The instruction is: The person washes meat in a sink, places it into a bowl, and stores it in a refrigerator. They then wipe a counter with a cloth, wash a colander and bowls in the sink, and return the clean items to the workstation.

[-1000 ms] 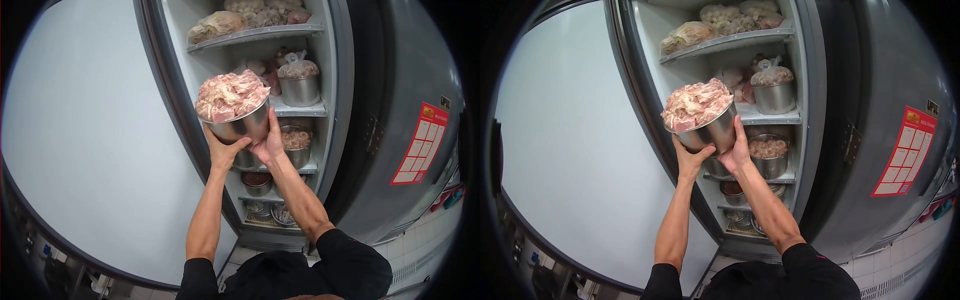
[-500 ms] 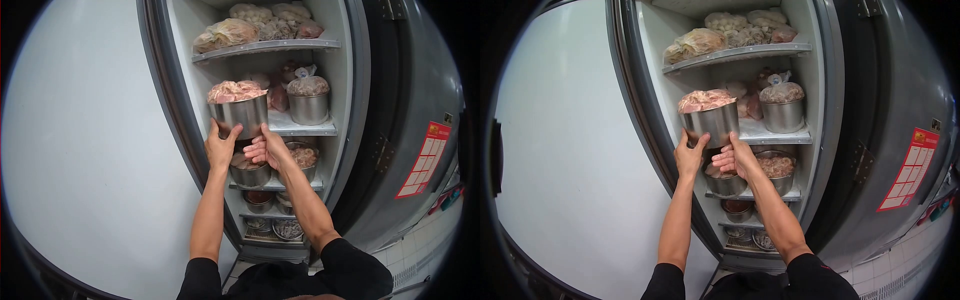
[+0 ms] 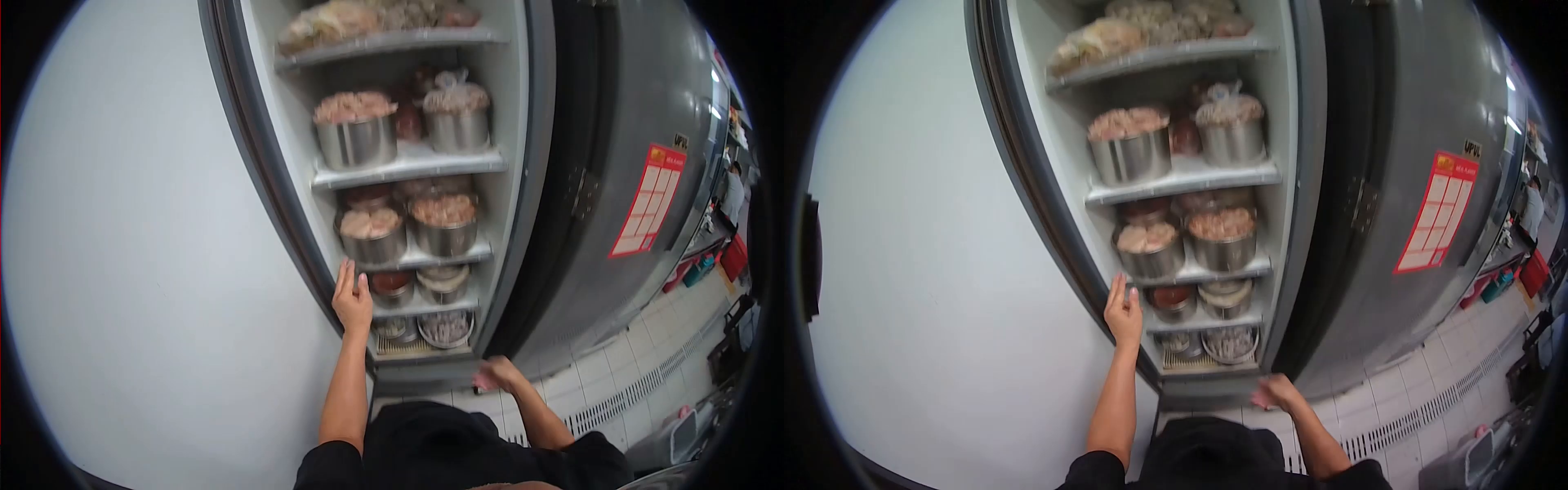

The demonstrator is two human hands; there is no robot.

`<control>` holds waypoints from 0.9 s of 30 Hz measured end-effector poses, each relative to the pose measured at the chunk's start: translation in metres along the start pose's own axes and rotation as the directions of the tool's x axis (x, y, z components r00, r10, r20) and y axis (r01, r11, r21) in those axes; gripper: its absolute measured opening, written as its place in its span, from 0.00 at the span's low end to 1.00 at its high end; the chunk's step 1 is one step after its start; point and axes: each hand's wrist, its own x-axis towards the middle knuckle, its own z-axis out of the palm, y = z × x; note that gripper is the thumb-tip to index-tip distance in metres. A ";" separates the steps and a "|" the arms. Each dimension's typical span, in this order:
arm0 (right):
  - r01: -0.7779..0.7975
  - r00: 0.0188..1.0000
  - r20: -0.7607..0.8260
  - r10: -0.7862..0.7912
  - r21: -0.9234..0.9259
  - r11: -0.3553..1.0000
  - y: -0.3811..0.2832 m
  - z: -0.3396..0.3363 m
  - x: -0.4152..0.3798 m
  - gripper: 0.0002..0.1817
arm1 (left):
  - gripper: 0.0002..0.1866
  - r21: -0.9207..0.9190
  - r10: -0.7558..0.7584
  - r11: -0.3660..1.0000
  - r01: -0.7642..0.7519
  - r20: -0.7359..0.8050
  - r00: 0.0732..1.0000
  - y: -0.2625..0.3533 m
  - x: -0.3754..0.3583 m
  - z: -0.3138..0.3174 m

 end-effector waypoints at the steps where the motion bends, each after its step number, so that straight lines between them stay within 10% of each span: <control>1: -0.077 0.970 -0.232 0.076 0.008 0.997 0.089 -0.031 -0.008 0.12 | 0.19 0.016 -0.140 0.990 0.140 0.050 0.989 -0.027 -0.030 -0.007; 2: -0.120 0.927 -0.338 0.161 0.139 0.983 0.203 -0.075 -0.017 0.14 | 0.19 0.176 -0.118 0.979 0.104 0.069 0.991 -0.095 -0.065 -0.008; 3: 0.191 0.958 -0.121 -0.261 -0.412 0.891 0.341 -0.136 -0.045 0.12 | 0.20 0.230 -0.271 0.943 0.241 0.108 0.957 -0.141 -0.105 -0.013; 4: -0.158 0.936 -0.345 0.069 -0.235 0.959 0.371 -0.144 -0.119 0.12 | 0.21 0.221 -0.556 0.827 0.518 0.178 0.812 -0.158 -0.141 -0.023; 6: -0.420 0.658 -0.497 0.565 0.380 0.824 0.381 -0.124 -0.228 0.11 | 0.19 0.273 -0.767 0.642 0.717 0.207 0.608 -0.180 -0.214 -0.047; 11: -0.353 0.523 -0.442 0.728 0.666 0.658 0.432 -0.088 -0.355 0.11 | 0.19 0.427 -0.984 0.016 0.904 0.167 -0.062 -0.223 -0.401 -0.152; 17: -0.299 0.597 -0.361 0.716 0.729 0.616 0.468 -0.069 -0.404 0.10 | 0.31 0.444 -0.938 -0.229 0.866 0.136 -0.317 -0.162 -0.520 -0.292; 21: -0.275 0.651 -0.377 0.659 0.692 0.668 0.479 -0.116 -0.430 0.09 | 0.26 0.363 -0.971 -0.240 0.901 -0.082 -0.226 -0.115 -0.518 -0.374; 27: -0.275 0.677 -0.437 0.592 0.596 0.754 0.472 -0.259 -0.452 0.10 | 0.35 -0.085 -0.941 0.311 0.947 -0.168 0.294 -0.045 -0.406 -0.468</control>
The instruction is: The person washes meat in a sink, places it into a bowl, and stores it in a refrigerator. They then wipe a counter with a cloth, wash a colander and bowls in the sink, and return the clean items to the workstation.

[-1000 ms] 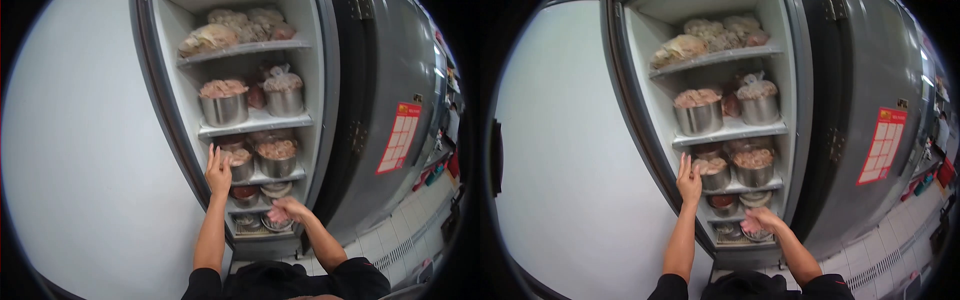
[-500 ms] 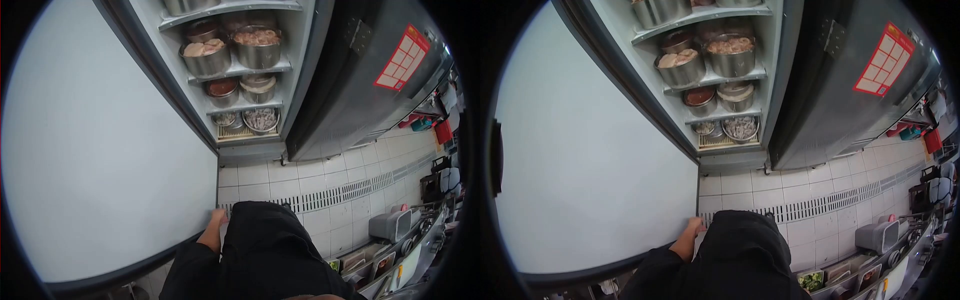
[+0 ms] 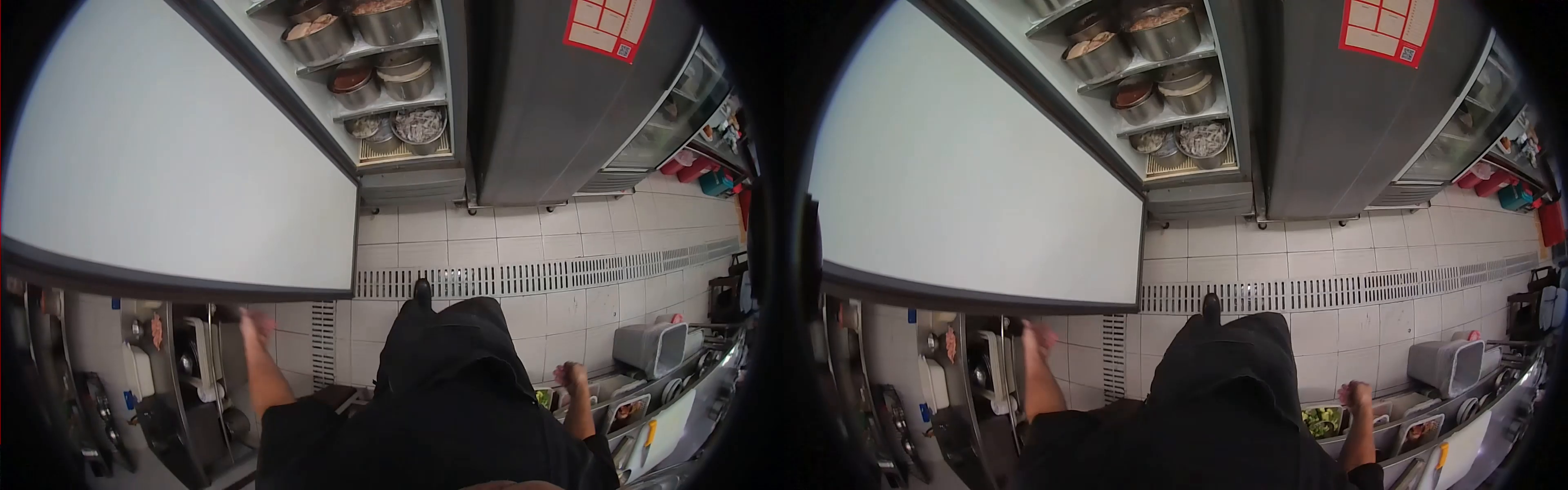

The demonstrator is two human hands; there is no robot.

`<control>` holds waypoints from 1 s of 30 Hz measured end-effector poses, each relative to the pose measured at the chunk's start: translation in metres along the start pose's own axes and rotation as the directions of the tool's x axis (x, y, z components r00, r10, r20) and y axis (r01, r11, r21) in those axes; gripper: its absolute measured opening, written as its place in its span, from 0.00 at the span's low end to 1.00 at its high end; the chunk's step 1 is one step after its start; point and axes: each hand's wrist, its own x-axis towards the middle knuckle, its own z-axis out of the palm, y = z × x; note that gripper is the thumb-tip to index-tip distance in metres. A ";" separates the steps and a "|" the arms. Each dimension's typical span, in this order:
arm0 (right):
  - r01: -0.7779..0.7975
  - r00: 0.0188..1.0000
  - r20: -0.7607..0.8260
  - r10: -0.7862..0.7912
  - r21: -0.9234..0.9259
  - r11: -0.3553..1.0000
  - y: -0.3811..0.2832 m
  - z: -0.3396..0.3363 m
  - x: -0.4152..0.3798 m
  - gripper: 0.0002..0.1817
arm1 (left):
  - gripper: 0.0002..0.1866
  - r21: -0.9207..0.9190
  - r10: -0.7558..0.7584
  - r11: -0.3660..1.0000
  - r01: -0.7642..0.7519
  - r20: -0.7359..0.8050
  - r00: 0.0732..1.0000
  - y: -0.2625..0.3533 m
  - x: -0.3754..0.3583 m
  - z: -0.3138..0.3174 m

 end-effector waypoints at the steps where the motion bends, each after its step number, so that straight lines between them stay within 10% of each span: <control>1: 0.034 0.999 -0.036 -0.036 -0.040 0.999 -0.016 -0.018 -0.001 0.11 | 0.37 -0.074 0.123 0.989 -0.126 -0.036 0.992 0.041 -0.023 0.005; 5: 0.112 0.979 -0.164 -0.119 -0.051 0.992 -0.058 -0.058 -0.011 0.12 | 0.41 -0.480 0.603 0.644 -0.596 -0.161 0.781 0.184 -0.100 0.015; 15: -0.059 0.998 0.010 0.059 -0.015 0.998 0.031 -0.059 0.012 0.13 | 0.26 -0.593 0.818 0.346 -0.727 -0.189 0.544 0.252 -0.245 0.107; 19: -0.175 0.983 0.058 0.176 -0.016 0.984 0.065 -0.058 0.001 0.13 | 0.25 -0.497 0.744 0.606 -0.621 0.078 0.664 0.232 -0.238 0.116; 23: -0.191 0.980 0.053 0.192 -0.022 0.981 0.066 -0.074 0.009 0.12 | 0.18 -0.286 0.911 0.400 -0.871 0.227 0.343 0.228 -0.265 0.174; 30: 0.087 0.995 -0.042 -0.086 0.020 0.996 0.035 -0.079 0.024 0.09 | 0.28 0.112 0.903 0.116 -0.987 0.402 0.152 0.229 -0.322 0.314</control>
